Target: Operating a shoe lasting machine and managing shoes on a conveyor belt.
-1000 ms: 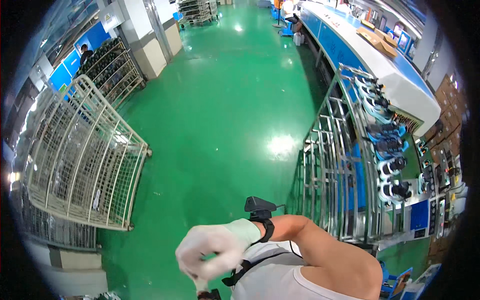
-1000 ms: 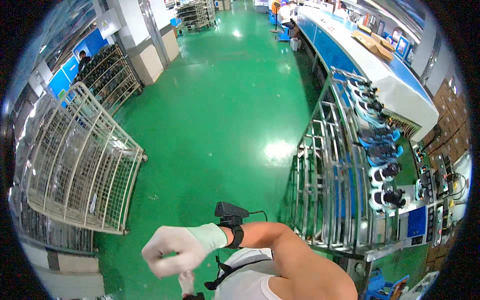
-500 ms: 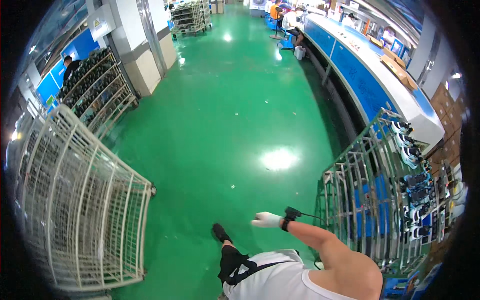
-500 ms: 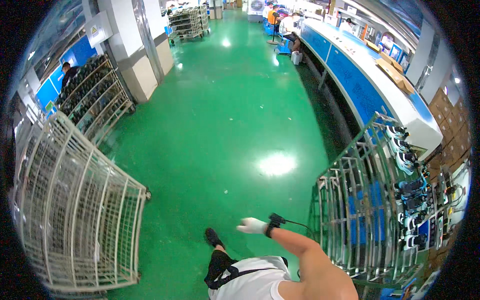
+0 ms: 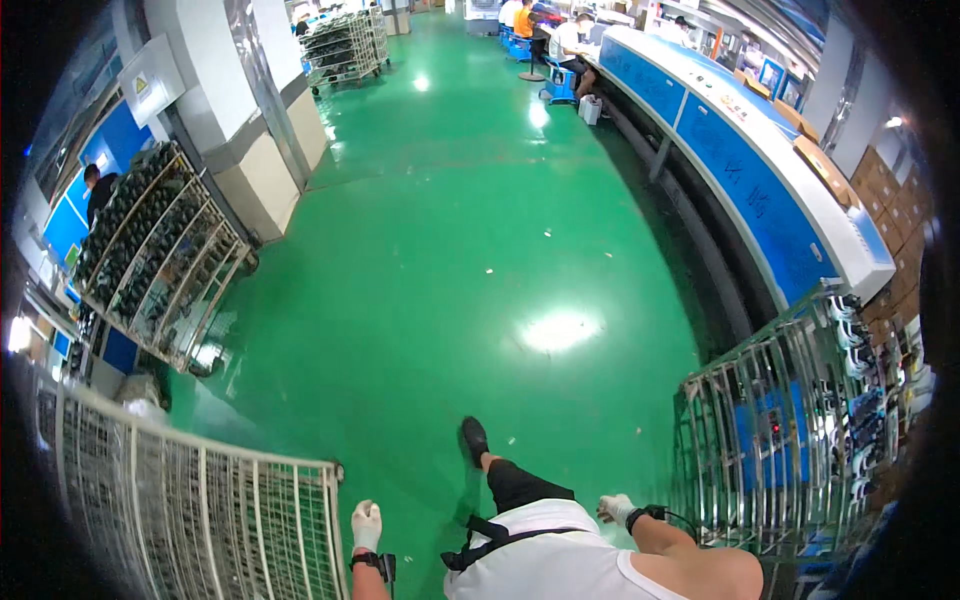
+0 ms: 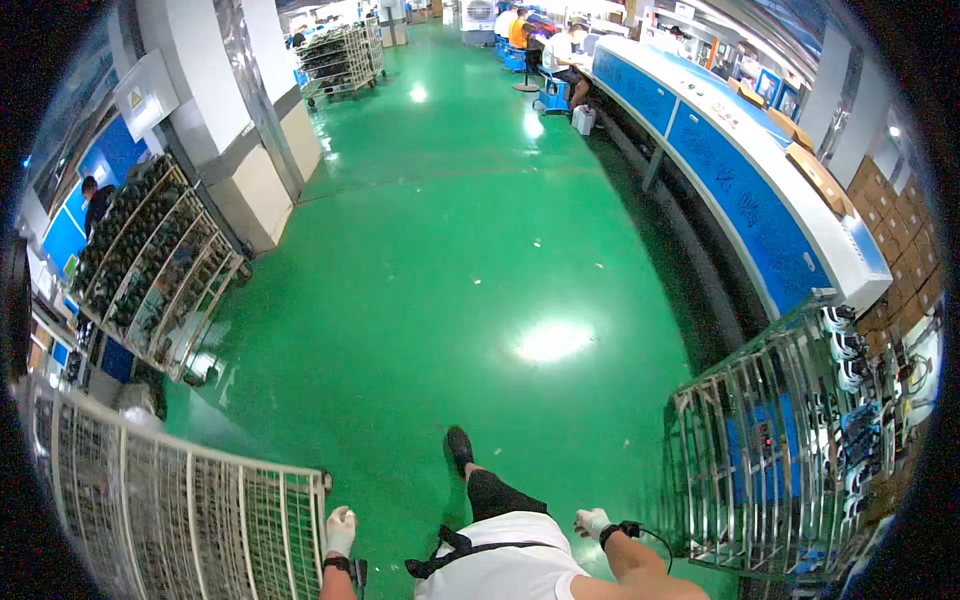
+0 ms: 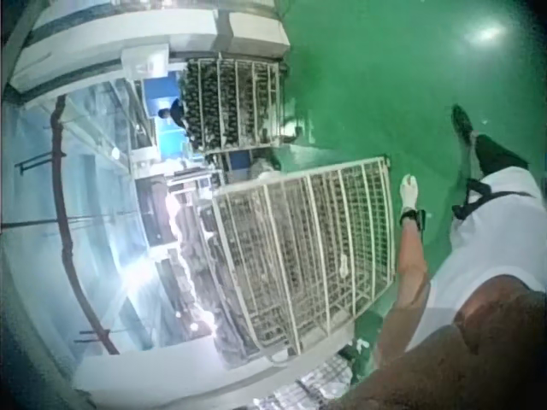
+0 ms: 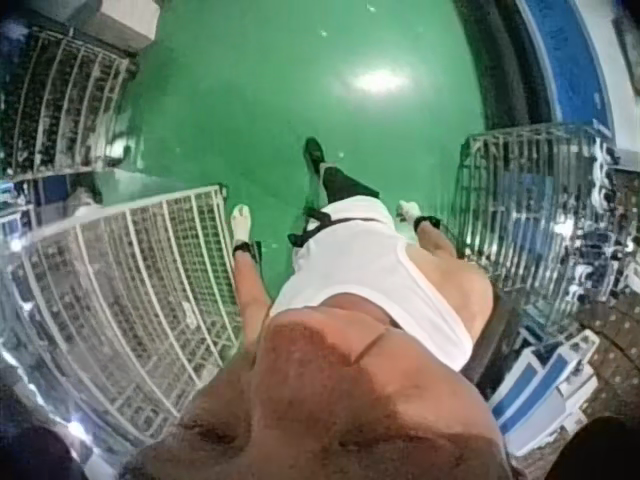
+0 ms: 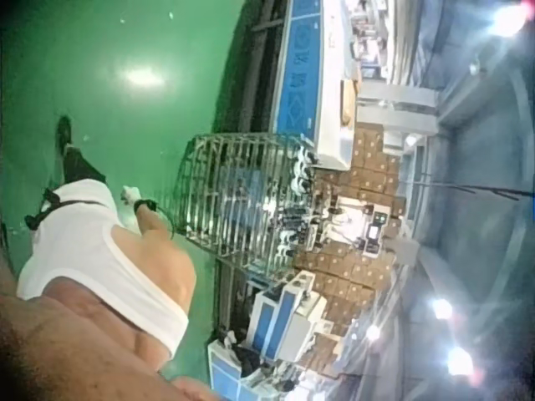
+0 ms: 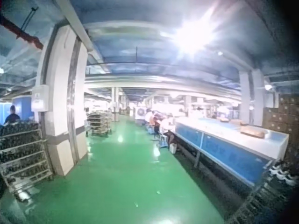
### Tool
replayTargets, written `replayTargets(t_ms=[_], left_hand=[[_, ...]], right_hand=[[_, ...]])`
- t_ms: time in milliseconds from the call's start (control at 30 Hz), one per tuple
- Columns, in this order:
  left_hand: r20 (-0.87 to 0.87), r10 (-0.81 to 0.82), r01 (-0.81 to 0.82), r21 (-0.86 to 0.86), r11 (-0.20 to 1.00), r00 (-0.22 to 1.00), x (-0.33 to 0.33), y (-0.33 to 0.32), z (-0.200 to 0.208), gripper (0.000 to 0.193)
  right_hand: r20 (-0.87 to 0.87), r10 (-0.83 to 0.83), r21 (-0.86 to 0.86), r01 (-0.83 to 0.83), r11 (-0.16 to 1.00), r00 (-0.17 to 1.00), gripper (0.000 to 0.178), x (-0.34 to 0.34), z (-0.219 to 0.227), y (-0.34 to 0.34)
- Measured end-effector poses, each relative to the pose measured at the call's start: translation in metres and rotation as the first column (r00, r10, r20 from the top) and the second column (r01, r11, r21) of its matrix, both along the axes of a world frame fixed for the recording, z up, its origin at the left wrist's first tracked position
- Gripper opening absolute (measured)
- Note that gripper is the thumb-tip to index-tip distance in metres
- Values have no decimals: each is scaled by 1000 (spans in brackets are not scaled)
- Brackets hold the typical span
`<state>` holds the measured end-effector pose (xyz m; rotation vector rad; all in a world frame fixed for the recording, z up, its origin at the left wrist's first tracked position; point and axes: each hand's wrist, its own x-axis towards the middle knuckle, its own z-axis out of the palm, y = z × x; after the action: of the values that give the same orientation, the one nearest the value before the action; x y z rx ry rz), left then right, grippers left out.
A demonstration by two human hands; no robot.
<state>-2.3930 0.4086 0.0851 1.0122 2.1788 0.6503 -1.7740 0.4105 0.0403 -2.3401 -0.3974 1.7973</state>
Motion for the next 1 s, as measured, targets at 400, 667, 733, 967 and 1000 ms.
replayTargets(t_ms=[400, 667, 733, 967, 1000], left_hand=[[103, -70, 75, -50, 996, 992, -41, 203, -27, 34], [175, -254, 278, -132, 951, 951, -88, 331, -18, 34], [165, -227, 255, -180, 950, 960, -114, 379, -27, 34], [75, -158, 163, -72, 984, 985, -230, 607, -61, 31], [-94, -366, 376, 120, 919, 926, -264, 634, -82, 23]], right_hand=[[295, 470, 375, -554, 743, 832, 40, -213, -4, 478], [64, 443, 671, -367, 644, 894, 45, -356, 79, 763], [123, 447, 633, -417, 652, 886, 43, -367, 61, 800], [181, 517, 164, -544, 823, 836, 37, -366, 2, 807], [95, 509, 101, -517, 850, 856, 36, -373, 20, 810]])
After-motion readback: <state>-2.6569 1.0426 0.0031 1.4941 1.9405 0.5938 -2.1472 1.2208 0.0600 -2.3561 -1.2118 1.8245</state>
